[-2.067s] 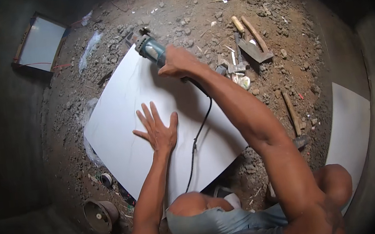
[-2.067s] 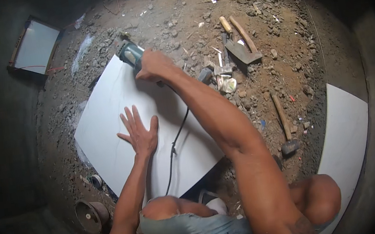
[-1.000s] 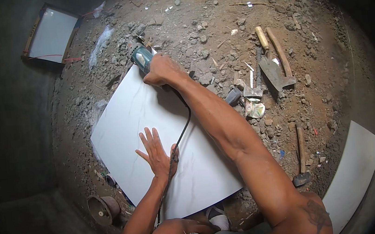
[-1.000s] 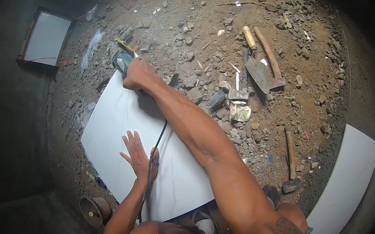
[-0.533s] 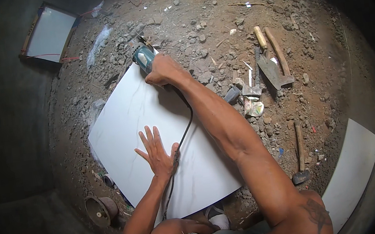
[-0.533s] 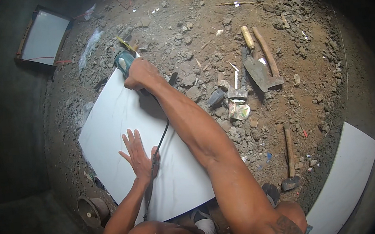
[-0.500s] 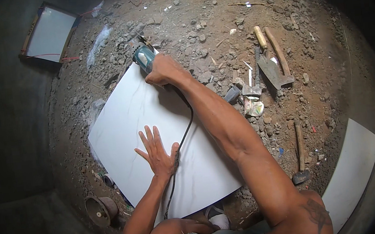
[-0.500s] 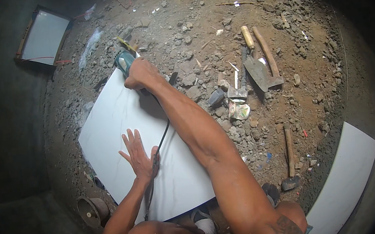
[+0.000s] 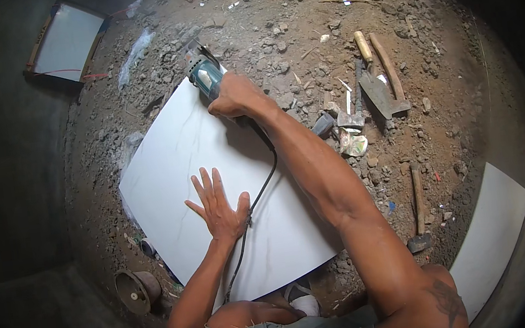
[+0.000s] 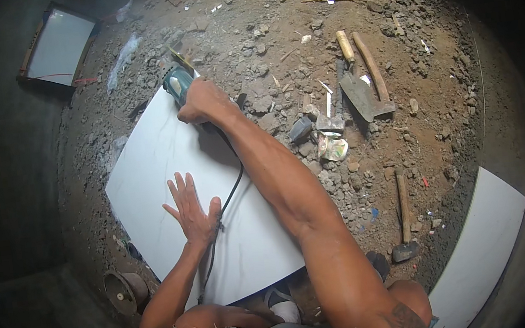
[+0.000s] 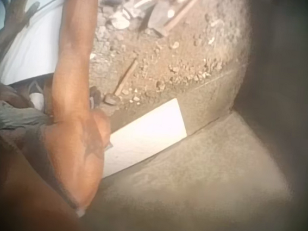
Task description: The person places a tile on the ground and uses a grinder to cut along a marked line.
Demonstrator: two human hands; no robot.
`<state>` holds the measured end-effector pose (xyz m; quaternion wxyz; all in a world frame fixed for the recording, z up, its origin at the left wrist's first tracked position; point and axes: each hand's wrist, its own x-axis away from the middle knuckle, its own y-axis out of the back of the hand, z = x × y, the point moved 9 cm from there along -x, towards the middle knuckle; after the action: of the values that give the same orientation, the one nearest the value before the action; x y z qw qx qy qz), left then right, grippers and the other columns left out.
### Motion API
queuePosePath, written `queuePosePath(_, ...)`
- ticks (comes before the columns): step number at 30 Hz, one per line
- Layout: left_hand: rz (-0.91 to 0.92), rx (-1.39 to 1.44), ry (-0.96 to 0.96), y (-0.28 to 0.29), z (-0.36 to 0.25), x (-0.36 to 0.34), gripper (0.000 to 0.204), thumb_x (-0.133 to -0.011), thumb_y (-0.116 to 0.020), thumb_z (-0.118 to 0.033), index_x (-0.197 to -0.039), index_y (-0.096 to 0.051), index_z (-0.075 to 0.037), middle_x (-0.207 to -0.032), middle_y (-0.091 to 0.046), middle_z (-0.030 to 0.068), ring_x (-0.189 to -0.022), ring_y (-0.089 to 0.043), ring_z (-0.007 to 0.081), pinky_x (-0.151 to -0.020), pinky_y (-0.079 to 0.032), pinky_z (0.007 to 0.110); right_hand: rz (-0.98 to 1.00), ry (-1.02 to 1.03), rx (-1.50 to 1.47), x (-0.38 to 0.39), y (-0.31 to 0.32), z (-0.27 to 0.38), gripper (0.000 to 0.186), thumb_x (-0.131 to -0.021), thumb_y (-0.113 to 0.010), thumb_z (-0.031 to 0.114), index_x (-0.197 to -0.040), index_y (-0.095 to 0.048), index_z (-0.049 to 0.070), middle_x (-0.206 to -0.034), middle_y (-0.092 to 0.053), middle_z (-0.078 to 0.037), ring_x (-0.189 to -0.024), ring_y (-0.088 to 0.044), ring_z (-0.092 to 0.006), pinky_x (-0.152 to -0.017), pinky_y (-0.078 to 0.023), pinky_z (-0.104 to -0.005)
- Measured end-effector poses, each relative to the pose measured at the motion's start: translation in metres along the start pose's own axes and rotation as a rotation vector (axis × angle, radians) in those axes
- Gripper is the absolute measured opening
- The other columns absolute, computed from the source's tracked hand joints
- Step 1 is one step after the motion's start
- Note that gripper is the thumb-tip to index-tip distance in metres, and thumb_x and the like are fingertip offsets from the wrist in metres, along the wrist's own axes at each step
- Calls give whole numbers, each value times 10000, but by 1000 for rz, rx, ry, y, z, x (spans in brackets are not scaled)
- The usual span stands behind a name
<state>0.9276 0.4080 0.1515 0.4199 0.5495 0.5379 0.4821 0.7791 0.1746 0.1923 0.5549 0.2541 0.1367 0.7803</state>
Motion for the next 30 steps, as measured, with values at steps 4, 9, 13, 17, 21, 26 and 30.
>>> queuePosePath(4,4,-6,9,2,0,0,931,-899,-515,-593,-1598,-179,-77,-1673,-57,178,-1537,52,400,-1087,95,761,83,-42,-16,11,-2,1,501,-665,-705,196,-1033,-662,-141,-1054,-686,-318,-1028,-689,-414,-913,-552,-421)
queuePosePath(9,-39,-24,-5,4,0,1,935,-900,-479,-663,-1592,-203,-99,-1668,-101,176,-1540,9,393,-1098,67,754,56,-32,-11,18,-1,-4,512,-660,-708,203,-1037,-662,-141,-1047,-687,-322,-1022,-690,-418,-906,-556,-424)
queuePosePath(13,-38,-28,-7,3,-1,0,933,-899,-495,-650,-1592,-203,-97,-1667,-103,178,-1540,6,394,-1097,64,757,69,-38,-10,24,-1,-7,525,-658,-712,211,-1043,-660,-141,-1051,-687,-319,-1024,-690,-415,-906,-557,-421)
queuePosePath(17,-36,-33,-10,3,-2,1,925,-898,-512,-625,-1595,-197,-104,-1667,-102,180,-1540,10,392,-1098,59,758,81,-44,-7,28,-2,-10,533,-651,-720,216,-1045,-660,-139,-1052,-690,-314,-1025,-693,-406,-906,-557,-419)
queuePosePath(21,-38,-47,-10,3,-1,0,922,-896,-520,-614,-1597,-193,-113,-1668,-102,176,-1542,15,385,-1099,59,757,64,-62,7,33,0,-11,536,-645,-725,217,-1041,-661,-140,-1045,-691,-315,-1019,-696,-403,-898,-561,-417)
queuePosePath(26,-33,-35,-8,3,-2,0,925,-893,-529,-614,-1596,-195,-114,-1668,-105,171,-1542,12,384,-1098,60,759,60,-64,-3,45,4,-12,543,-638,-726,211,-1037,-660,-151,-1033,-690,-321,-995,-701,-407,-884,-567,-418)
queuePosePath(30,-34,-40,-8,2,0,0,932,-888,-536,-616,-1595,-197,-112,-1669,-104,169,-1541,12,385,-1090,55,770,58,-73,-8,50,4,-14,538,-634,-723,212,-1021,-662,-158,-1021,-688,-330,-990,-703,-407,-883,-568,-416)
